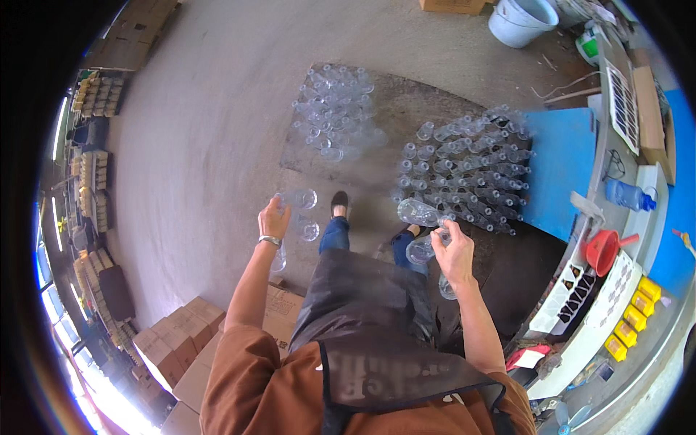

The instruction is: The person picks up clear plastic bottles from the floor and places them into a cardboard box with internal dividers. The person repeatedly moves between the floor and the box, handling bottles one at a time or in small groups.

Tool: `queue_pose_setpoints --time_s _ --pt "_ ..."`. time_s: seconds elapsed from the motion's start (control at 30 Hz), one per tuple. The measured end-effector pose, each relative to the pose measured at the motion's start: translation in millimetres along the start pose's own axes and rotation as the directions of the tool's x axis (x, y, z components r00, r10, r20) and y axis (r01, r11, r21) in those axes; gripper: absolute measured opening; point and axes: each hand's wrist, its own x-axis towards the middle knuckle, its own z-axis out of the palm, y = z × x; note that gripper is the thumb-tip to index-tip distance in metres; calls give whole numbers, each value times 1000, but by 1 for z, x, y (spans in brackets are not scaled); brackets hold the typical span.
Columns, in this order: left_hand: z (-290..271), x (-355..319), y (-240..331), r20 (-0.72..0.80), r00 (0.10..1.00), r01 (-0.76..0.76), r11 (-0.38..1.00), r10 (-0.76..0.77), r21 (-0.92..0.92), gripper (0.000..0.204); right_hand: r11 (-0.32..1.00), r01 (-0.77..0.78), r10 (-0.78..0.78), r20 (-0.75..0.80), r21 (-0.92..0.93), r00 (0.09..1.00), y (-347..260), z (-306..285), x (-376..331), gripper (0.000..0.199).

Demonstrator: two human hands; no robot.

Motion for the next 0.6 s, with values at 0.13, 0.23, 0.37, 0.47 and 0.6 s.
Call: queue_pose_setpoints --time_s 0.13,0.23,0.37,0.47,0.6 --pt "38 40 -45 -12 1000 25 1000 -25 -4 39 998 -70 70 59 -2 996 9 88 37 31" --pt "85 78 -87 -11 998 55 998 -55 -21 39 989 -146 148 81 -30 986 29 173 65 33" --pt "153 138 -132 13 997 81 995 -81 -51 39 968 -209 217 48 -137 975 66 272 107 31" --pt "194 185 -156 41 991 130 991 -128 -32 40 953 -261 266 18 -155 964 100 336 135 32" --pt "239 234 -185 46 988 147 989 -147 -7 43 933 -310 311 -22 -182 950 134 401 168 33"
